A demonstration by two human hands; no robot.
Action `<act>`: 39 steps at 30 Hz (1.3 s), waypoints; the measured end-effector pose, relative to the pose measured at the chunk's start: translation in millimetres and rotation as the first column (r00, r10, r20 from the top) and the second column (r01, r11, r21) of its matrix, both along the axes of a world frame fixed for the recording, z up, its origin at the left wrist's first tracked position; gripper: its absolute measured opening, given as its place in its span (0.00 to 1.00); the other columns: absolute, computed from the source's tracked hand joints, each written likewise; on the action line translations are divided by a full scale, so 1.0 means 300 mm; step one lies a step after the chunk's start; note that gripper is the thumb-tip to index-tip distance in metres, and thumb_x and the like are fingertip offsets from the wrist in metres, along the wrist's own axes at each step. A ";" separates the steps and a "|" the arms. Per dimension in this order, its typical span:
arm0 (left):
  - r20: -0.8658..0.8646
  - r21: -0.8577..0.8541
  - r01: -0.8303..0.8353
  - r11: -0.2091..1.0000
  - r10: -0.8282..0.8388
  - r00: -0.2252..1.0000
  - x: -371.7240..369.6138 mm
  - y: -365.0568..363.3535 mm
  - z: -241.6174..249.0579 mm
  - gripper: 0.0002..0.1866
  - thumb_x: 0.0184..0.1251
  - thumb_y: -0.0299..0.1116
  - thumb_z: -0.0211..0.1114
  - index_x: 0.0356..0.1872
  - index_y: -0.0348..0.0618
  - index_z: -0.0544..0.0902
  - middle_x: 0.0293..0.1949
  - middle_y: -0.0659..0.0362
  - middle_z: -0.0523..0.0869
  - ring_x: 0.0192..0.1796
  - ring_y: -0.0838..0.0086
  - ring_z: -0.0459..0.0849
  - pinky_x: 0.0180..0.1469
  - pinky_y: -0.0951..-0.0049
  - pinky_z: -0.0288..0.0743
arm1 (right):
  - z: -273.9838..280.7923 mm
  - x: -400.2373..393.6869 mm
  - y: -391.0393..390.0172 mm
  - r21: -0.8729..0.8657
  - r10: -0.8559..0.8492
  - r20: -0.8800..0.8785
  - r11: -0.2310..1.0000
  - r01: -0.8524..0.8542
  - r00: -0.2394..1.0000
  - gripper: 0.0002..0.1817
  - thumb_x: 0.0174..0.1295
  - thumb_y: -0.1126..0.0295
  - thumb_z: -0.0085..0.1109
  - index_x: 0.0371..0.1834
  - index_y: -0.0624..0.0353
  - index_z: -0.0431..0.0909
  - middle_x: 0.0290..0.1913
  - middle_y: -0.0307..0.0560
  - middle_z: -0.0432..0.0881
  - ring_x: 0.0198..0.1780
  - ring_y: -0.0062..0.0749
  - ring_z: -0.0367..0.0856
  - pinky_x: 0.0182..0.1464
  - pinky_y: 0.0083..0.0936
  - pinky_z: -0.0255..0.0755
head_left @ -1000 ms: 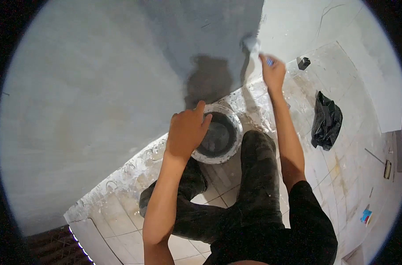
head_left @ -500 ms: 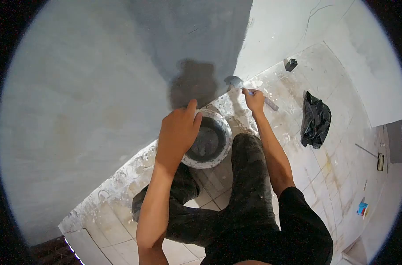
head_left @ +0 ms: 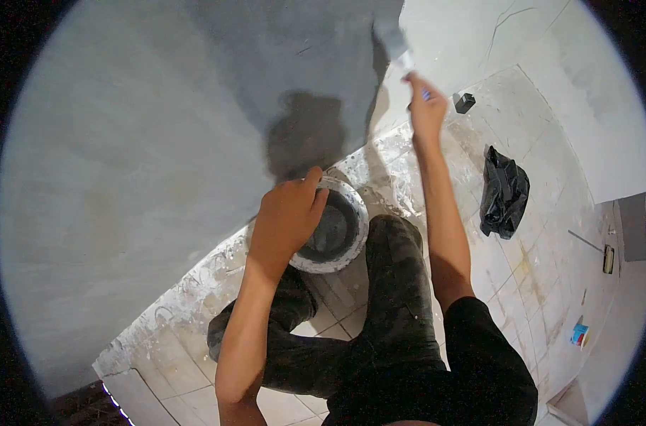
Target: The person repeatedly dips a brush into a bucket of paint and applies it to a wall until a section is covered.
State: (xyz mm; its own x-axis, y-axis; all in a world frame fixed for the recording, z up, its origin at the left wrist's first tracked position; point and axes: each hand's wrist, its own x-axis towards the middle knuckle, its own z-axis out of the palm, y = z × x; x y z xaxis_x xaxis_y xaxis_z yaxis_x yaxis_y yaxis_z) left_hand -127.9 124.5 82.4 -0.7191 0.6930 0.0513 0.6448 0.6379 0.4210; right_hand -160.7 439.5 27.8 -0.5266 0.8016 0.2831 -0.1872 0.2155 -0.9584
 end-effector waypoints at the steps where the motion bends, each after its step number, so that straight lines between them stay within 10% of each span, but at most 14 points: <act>1: 0.007 -0.008 0.008 1.000 -0.008 1.000 0.002 -0.002 0.003 0.17 0.82 0.42 0.63 0.61 0.44 0.80 0.38 0.42 0.91 0.43 0.42 0.90 0.47 0.43 0.81 | -0.124 -0.024 0.013 0.017 -0.009 0.088 1.000 0.008 0.996 0.19 0.77 0.57 0.68 0.45 0.64 0.94 0.36 0.45 0.93 0.40 0.24 0.85 0.48 0.30 0.78; 11: 0.056 0.003 0.014 1.000 -0.014 0.998 0.030 -0.021 0.025 0.15 0.82 0.44 0.63 0.57 0.45 0.79 0.41 0.41 0.90 0.47 0.42 0.89 0.51 0.43 0.80 | -0.604 0.124 -0.017 0.071 0.001 0.614 0.996 -0.057 0.789 0.24 0.68 0.47 0.72 0.38 0.60 0.95 0.32 0.60 0.92 0.35 0.42 0.93 0.42 0.39 0.81; 17: 0.051 0.041 0.017 0.999 -0.019 0.999 0.029 -0.011 0.019 0.17 0.82 0.45 0.63 0.59 0.46 0.79 0.40 0.40 0.90 0.46 0.41 0.89 0.50 0.42 0.80 | -0.121 0.003 0.027 0.057 0.019 0.170 0.998 -0.029 0.985 0.19 0.74 0.53 0.72 0.39 0.60 0.95 0.19 0.28 0.72 0.23 0.14 0.65 0.27 0.23 0.56; 23: 0.078 -0.052 0.025 0.998 -0.021 0.997 0.024 0.004 0.028 0.18 0.82 0.46 0.64 0.61 0.45 0.80 0.39 0.39 0.90 0.46 0.40 0.90 0.51 0.42 0.81 | 0.215 0.036 0.017 -0.082 0.068 -0.046 0.994 -0.072 0.997 0.20 0.76 0.56 0.69 0.47 0.65 0.94 0.36 0.40 0.91 0.38 0.26 0.83 0.45 0.29 0.77; 27: 0.067 -0.077 0.006 0.997 -0.001 0.998 0.010 0.005 0.021 0.20 0.81 0.47 0.65 0.62 0.45 0.79 0.39 0.38 0.91 0.46 0.40 0.90 0.50 0.42 0.81 | -0.245 0.007 0.024 0.064 -0.039 0.270 0.998 0.023 0.962 0.22 0.74 0.52 0.69 0.45 0.64 0.94 0.34 0.52 0.92 0.40 0.30 0.87 0.47 0.34 0.79; 29: 0.048 -0.036 0.000 0.999 0.002 0.999 0.001 -0.004 -0.018 0.21 0.80 0.47 0.65 0.62 0.45 0.79 0.40 0.38 0.91 0.47 0.40 0.90 0.50 0.41 0.81 | -0.614 0.076 0.023 0.287 -0.121 0.493 0.957 -0.030 0.862 0.25 0.69 0.45 0.69 0.37 0.60 0.94 0.32 0.65 0.90 0.35 0.54 0.91 0.42 0.45 0.80; 33: 0.094 -0.106 -0.056 0.993 0.066 0.993 0.002 -0.010 0.002 0.22 0.79 0.48 0.66 0.62 0.45 0.79 0.40 0.38 0.91 0.47 0.39 0.90 0.50 0.41 0.81 | -0.836 0.186 -0.042 0.178 -0.078 0.585 0.983 -0.033 0.807 0.22 0.67 0.47 0.70 0.34 0.56 0.95 0.29 0.63 0.89 0.36 0.58 0.92 0.43 0.47 0.82; 37: 0.049 -0.072 -0.041 0.997 0.044 0.998 0.004 -0.034 -0.021 0.22 0.78 0.48 0.67 0.62 0.44 0.79 0.41 0.38 0.91 0.47 0.39 0.90 0.51 0.41 0.81 | -0.580 0.047 0.024 0.303 -0.137 0.514 0.952 -0.029 0.847 0.22 0.71 0.48 0.68 0.39 0.58 0.95 0.35 0.66 0.90 0.40 0.57 0.92 0.46 0.45 0.82; 39: 0.034 -0.087 -0.047 0.995 0.050 0.998 0.001 -0.040 -0.022 0.23 0.77 0.48 0.68 0.62 0.43 0.79 0.41 0.39 0.91 0.47 0.40 0.90 0.51 0.41 0.81 | -0.259 -0.016 0.021 0.204 -0.108 0.247 0.977 0.057 0.963 0.25 0.74 0.48 0.69 0.40 0.63 0.95 0.23 0.43 0.84 0.27 0.31 0.77 0.35 0.37 0.72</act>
